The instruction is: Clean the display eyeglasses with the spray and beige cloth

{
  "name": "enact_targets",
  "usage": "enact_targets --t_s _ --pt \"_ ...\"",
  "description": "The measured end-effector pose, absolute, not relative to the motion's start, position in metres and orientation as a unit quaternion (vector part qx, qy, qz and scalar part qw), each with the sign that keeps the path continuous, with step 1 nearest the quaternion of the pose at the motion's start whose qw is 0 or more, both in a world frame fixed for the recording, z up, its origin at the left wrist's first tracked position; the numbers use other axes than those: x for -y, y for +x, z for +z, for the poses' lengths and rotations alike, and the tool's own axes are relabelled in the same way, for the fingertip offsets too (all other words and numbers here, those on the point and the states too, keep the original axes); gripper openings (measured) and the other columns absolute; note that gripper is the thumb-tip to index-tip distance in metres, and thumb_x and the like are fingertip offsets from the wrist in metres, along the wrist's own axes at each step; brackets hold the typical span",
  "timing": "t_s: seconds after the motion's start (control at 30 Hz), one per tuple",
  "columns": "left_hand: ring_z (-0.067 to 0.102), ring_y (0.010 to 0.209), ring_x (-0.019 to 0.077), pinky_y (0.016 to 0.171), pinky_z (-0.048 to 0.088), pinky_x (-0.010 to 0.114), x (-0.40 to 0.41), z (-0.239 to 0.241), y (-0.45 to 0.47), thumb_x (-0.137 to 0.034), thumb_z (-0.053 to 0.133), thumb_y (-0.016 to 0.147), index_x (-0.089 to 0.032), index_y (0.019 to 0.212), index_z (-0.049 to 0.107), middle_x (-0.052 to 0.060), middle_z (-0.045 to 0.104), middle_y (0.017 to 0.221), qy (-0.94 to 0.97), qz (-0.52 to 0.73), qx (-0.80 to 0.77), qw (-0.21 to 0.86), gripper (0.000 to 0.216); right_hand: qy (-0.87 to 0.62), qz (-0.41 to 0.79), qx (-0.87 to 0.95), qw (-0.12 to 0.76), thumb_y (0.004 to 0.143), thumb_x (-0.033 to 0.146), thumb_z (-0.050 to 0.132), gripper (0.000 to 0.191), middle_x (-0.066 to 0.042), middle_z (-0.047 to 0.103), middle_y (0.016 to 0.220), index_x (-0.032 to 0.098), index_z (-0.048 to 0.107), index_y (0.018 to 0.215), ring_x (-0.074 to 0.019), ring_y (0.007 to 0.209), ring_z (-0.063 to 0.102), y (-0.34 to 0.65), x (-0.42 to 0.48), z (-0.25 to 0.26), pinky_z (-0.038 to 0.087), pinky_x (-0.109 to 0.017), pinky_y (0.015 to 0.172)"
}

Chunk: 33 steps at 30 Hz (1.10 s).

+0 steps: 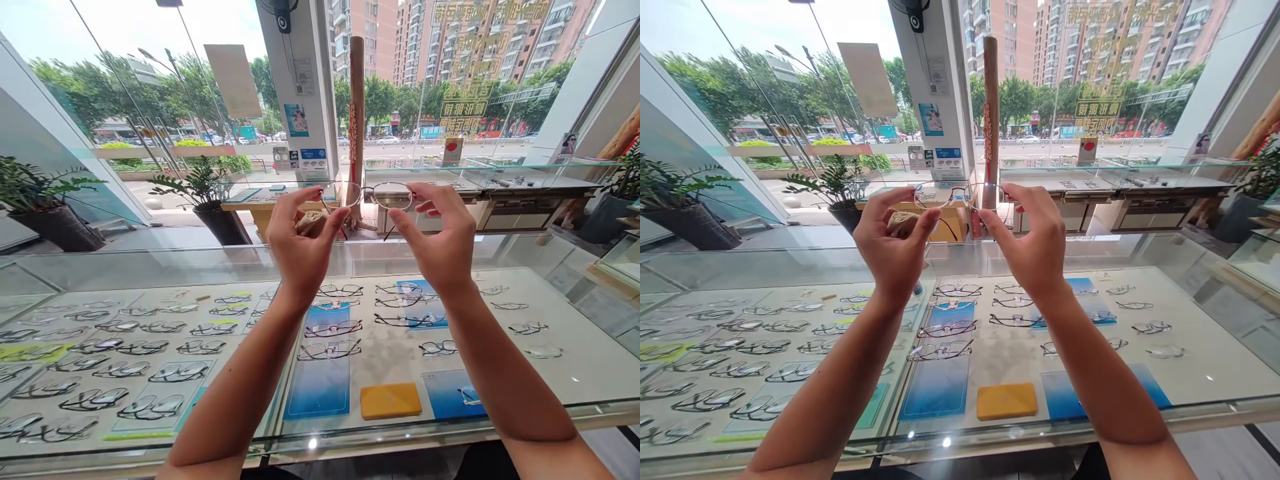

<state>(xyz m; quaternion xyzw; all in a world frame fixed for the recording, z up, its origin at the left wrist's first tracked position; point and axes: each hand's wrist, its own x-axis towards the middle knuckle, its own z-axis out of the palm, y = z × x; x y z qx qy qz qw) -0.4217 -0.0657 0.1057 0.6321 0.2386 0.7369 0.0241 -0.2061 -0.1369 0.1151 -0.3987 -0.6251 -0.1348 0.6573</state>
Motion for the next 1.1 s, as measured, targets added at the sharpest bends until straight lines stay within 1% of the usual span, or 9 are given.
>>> enact_targets --t_s 0.1,0.2,0.47,0.53,0.67,0.73,0.87,0.97,1.1 --pt "0.069 0.082 0.0173 0.055 0.050 0.029 0.064 0.105 -0.422 -0.046 0.100 0.083 -0.032 0.118 0.081 0.007 0.080 0.114 0.631 0.737 -0.240 0.026 0.043 -0.384 -0.119 0.633 0.661 0.100 0.046 0.084 0.027 -0.005 0.077 0.112 0.034 0.079 0.123 -0.0277 0.102 0.071 -0.205 0.137 0.116 0.062 -0.051 0.097" --pt "0.067 0.076 0.0146 0.054 0.048 0.028 0.062 0.104 -0.423 -0.044 0.099 0.084 -0.031 0.120 0.081 0.007 0.080 0.116 0.632 0.733 -0.247 0.040 0.043 -0.377 -0.105 0.640 0.661 0.101 0.043 0.082 0.024 -0.005 0.076 0.112 0.035 0.080 0.123 -0.0287 0.106 0.071 -0.204 0.138 0.116 0.063 -0.052 0.099" --pt "0.067 0.071 0.0128 0.052 0.047 0.026 0.058 0.103 -0.424 -0.046 0.098 0.086 -0.031 0.122 0.081 0.009 0.082 0.119 0.634 0.729 -0.250 0.060 0.043 -0.379 -0.116 0.640 0.658 0.102 0.046 0.080 0.025 -0.004 0.077 0.109 0.036 0.082 0.125 -0.0270 0.100 0.072 -0.204 0.138 0.115 0.065 -0.052 0.096" --pt "0.064 0.066 0.0108 0.050 0.044 0.026 0.056 0.105 -0.424 -0.048 0.098 0.085 -0.030 0.121 0.082 0.008 0.082 0.118 0.636 0.727 -0.249 0.074 0.043 -0.379 -0.118 0.642 0.656 0.102 0.046 0.080 0.025 -0.004 0.077 0.108 0.037 0.083 0.125 -0.0266 0.099 0.072 -0.204 0.138 0.115 0.065 -0.052 0.096" --pt "0.052 0.054 0.0063 0.045 0.037 0.025 0.053 0.108 -0.424 -0.054 0.099 0.083 -0.027 0.115 0.082 0.006 0.083 0.106 0.639 0.724 -0.233 0.114 0.045 -0.378 -0.122 0.642 0.655 0.102 0.046 0.079 0.025 -0.004 0.076 0.107 0.037 0.083 0.125 -0.0262 0.097 0.071 -0.205 0.140 0.116 0.065 -0.052 0.096" --pt "0.048 0.051 0.0053 0.045 0.035 0.026 0.053 0.110 -0.423 -0.055 0.099 0.082 -0.026 0.113 0.082 0.006 0.083 0.103 0.640 0.722 -0.230 0.123 0.045 -0.378 -0.125 0.642 0.655 0.103 0.045 0.079 0.024 -0.004 0.076 0.106 0.036 0.083 0.125 -0.0258 0.096 0.071 -0.205 0.141 0.116 0.065 -0.052 0.095" --pt "0.054 0.055 0.0064 0.046 0.037 0.026 0.052 0.108 -0.423 -0.053 0.099 0.082 -0.026 0.111 0.080 0.004 0.080 0.101 0.641 0.721 -0.235 0.120 0.045 -0.385 -0.126 0.640 0.653 0.103 0.044 0.078 0.024 -0.004 0.075 0.108 0.036 0.083 0.126 -0.0256 0.096 0.071 -0.204 0.140 0.116 0.065 -0.052 0.096" --pt "0.061 0.063 0.0093 0.049 0.042 0.026 0.054 0.106 -0.424 -0.050 0.100 0.081 -0.028 0.110 0.078 0.005 0.078 0.105 0.639 0.724 -0.239 0.106 0.043 -0.392 -0.113 0.642 0.649 0.104 0.044 0.075 0.026 -0.004 0.074 0.110 0.037 0.082 0.128 -0.0255 0.096 0.071 -0.203 0.138 0.115 0.065 -0.053 0.097" --pt "0.064 0.070 0.0121 0.052 0.044 0.028 0.058 0.104 -0.425 -0.046 0.101 0.081 -0.029 0.112 0.076 0.005 0.077 0.108 0.640 0.724 -0.245 0.075 0.043 -0.393 -0.097 0.648 0.645 0.106 0.043 0.073 0.027 -0.007 0.076 0.114 0.036 0.081 0.131 -0.0264 0.097 0.071 -0.201 0.135 0.113 0.064 -0.054 0.096"
